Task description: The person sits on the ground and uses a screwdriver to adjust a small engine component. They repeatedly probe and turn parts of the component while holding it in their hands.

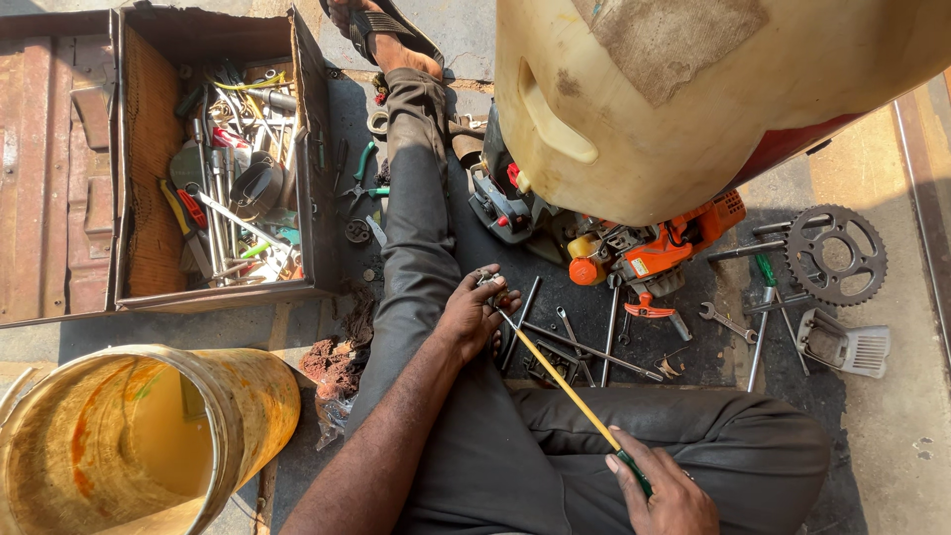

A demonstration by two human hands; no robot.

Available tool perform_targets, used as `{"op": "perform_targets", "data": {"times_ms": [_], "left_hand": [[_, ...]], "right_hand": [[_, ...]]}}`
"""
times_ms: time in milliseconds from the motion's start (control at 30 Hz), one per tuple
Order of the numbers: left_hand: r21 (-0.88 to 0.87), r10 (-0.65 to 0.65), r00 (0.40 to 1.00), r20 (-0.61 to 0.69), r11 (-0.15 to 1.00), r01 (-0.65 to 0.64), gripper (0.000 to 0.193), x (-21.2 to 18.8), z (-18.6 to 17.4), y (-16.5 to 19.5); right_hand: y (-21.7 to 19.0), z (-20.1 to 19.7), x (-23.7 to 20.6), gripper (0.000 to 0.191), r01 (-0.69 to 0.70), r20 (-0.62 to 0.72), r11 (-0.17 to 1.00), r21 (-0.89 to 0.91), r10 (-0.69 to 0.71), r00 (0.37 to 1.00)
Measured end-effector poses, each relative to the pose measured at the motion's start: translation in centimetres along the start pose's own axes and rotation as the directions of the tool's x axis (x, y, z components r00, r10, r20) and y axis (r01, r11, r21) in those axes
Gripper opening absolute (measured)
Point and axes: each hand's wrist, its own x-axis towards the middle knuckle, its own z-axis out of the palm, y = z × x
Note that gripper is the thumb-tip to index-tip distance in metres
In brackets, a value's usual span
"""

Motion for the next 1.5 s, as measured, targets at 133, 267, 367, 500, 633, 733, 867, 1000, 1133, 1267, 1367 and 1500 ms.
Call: {"op": "perform_targets", "data": {"times_ms": [133, 267, 367, 500, 633, 733, 867, 1000, 1133, 1267, 1367, 1500], "left_hand": [[0.05, 0.009, 1.0, 0.007, 0.999, -0.01, 0.044, 0.4, -0.2, -0.5], [0.018, 0.021, 0.999, 0.028, 1.0, -0.022, 0.042, 0.4, -0.2, -0.4], [0.033, 0.013, 1.0, 0.013, 0.999, -0.013, 0.042, 0.0, 0.1, -0.1], [0.04, 0.001, 1.0, -0.013, 0.999, 0.0, 0.041, -0.4, 0.5, 0.3], [0.064, 0.002, 1.0, -0.01, 0.998, -0.002, 0.043, -0.4, 0.7, 0.3], [0.104, -0.025, 0.999, -0.024, 0.994, 0.027, 0.043, -0.4, 0.5, 0.2], [0.087, -0.003, 0.999, -0.035, 0.996, 0.006, 0.041, -0.3, 0.4, 0.0], [0.113, 0.004, 0.999, -0.04, 0.994, 0.001, 0.041, -0.2, 0.4, -0.1], [0.173, -0.006, 0.998, -0.059, 0.985, 0.016, 0.041, -0.2, 0.5, -0.1], [0.165, 0.008, 0.999, -0.048, 0.986, 0.0, 0.041, -0.2, 0.3, -0.2], [0.175, -0.003, 0.999, -0.052, 0.985, 0.012, 0.042, -0.1, 0.3, -0.3], [0.208, -0.003, 0.999, -0.051, 0.978, 0.014, 0.043, 0.0, 0.3, -0.4]], "right_hand": [[0.6, -0.7, 0.6, 0.053, 0.083, -0.119, 0.996, -0.033, -0.087, 0.989], [1.7, -1.4, 2.6, 0.044, -0.312, 0.389, 0.541, 0.781, -0.031, 0.921], [2.3, -2.3, 3.4, 0.04, -0.472, 0.547, 0.372, 0.799, -0.124, 0.828], [2.4, -3.5, 3.5, 0.035, -0.222, 0.38, 0.726, 0.651, -0.059, 0.923], [2.5, -4.4, 4.1, 0.033, -0.064, 0.202, 0.753, 0.655, -0.092, 0.975], [2.7, -4.2, 4.6, 0.043, -0.379, 0.463, 0.456, 0.805, -0.083, 0.883], [2.9, -2.8, 4.4, 0.04, -0.295, 0.464, 0.635, 0.714, -0.113, 0.879], [3.0, -2.2, 4.3, 0.033, -0.089, 0.265, 0.831, 0.55, -0.072, 0.962], [2.5, -2.5, 5.0, 0.039, -0.287, 0.395, 0.619, 0.731, -0.042, 0.918], [1.9, -2.8, 4.5, 0.038, -0.261, 0.442, 0.743, 0.616, -0.053, 0.895], [1.5, -3.3, 4.1, 0.036, -0.19, 0.402, 0.855, 0.482, -0.023, 0.915], [0.1, -4.1, 4.2, 0.037, -0.284, 0.407, 0.758, 0.587, 0.027, 0.913]]}}
